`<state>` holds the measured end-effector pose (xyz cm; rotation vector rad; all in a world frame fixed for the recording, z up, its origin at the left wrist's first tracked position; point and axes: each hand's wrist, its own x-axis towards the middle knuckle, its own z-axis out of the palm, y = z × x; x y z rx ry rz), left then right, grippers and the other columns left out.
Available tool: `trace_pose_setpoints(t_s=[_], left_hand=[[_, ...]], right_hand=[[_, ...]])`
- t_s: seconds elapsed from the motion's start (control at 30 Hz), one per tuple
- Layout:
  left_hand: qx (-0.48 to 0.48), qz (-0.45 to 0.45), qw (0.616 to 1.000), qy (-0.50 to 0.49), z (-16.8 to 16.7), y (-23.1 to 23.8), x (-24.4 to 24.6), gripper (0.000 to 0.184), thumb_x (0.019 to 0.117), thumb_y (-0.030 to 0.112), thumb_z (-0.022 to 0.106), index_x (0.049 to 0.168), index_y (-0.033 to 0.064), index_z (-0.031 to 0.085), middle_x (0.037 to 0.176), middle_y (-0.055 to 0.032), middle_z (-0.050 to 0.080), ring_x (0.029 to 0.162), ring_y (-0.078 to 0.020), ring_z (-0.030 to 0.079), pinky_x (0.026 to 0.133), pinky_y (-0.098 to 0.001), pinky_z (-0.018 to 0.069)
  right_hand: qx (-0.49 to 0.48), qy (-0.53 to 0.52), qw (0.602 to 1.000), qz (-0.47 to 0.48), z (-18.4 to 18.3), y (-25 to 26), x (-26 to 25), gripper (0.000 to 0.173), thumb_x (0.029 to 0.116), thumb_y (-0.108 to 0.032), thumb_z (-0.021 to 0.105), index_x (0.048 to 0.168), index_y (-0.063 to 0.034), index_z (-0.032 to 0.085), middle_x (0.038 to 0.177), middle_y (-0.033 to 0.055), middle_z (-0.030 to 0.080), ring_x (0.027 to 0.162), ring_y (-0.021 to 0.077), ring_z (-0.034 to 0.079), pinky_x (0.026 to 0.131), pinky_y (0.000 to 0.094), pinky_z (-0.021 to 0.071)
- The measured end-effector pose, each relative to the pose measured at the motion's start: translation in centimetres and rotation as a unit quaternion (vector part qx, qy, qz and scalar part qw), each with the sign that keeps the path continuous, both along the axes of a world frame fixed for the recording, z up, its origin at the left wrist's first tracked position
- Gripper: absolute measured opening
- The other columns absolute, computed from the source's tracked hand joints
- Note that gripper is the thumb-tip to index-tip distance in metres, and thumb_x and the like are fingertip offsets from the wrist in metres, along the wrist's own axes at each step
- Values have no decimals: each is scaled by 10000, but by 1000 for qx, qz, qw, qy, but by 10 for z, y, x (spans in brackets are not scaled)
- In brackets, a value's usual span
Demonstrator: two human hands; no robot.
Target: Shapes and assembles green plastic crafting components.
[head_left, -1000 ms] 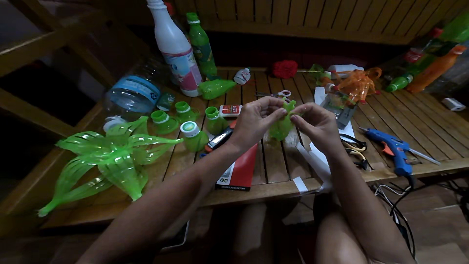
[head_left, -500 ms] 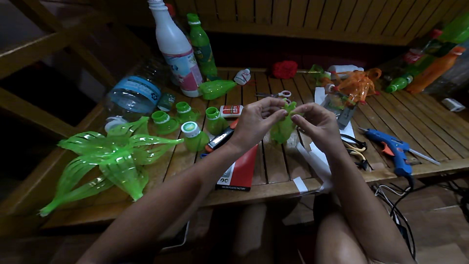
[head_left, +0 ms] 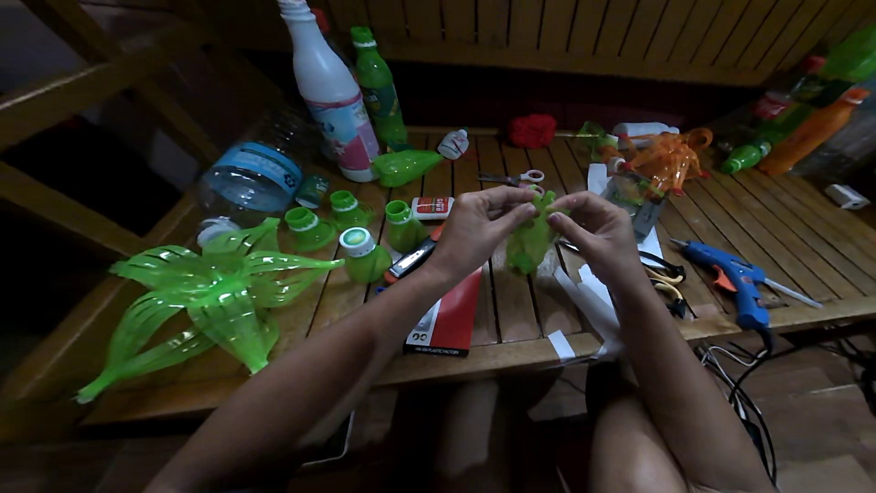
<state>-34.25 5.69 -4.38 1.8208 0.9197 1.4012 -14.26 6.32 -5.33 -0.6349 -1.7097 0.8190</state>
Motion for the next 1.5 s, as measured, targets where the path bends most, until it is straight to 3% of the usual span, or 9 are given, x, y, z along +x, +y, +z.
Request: trace_pose_setpoints(t_s=[0.37, 0.9, 1.27, 1.5], left_hand=[[-35, 18, 999, -20, 2, -1, 1, 190, 961, 70, 699, 1138, -1, 700, 951, -15, 740, 805, -26, 708, 752, -200, 603], [-43, -3, 999, -32, 2, 2, -1, 165, 989, 46, 646, 1130, -17, 706, 973, -32, 747, 853, -41, 714, 822, -219, 602], [-55, 6, 998, -43, 4, -1, 1, 166, 956, 20, 683, 1112, -21, 724, 1002, -37, 748, 865, -53, 722, 826, -234, 612], [-12, 30, 999, -16, 0, -3, 3, 178, 961, 45, 686, 1130, -1, 718, 1019, -38, 746, 860, -50, 720, 806, -227, 612]], right_hand=[[-14, 8, 1000, 1, 1, 1, 1, 106, 952, 0, 657, 1045, -48, 677, 917, -57, 687, 791, -16, 655, 738, 167, 574], [1, 8, 1000, 15, -2, 3, 2, 116, 985, -2, 613, 1091, -33, 649, 952, -22, 736, 762, 4, 676, 707, 177, 580], [5, 6, 1000, 13, -1, 3, 2, 116, 977, 6, 625, 1084, -32, 651, 918, -36, 732, 739, -8, 670, 686, 166, 577], [-1, 2, 1000, 11, 0, 2, 2, 117, 978, 3, 626, 1088, -32, 652, 914, -35, 737, 747, -5, 676, 694, 168, 578]])
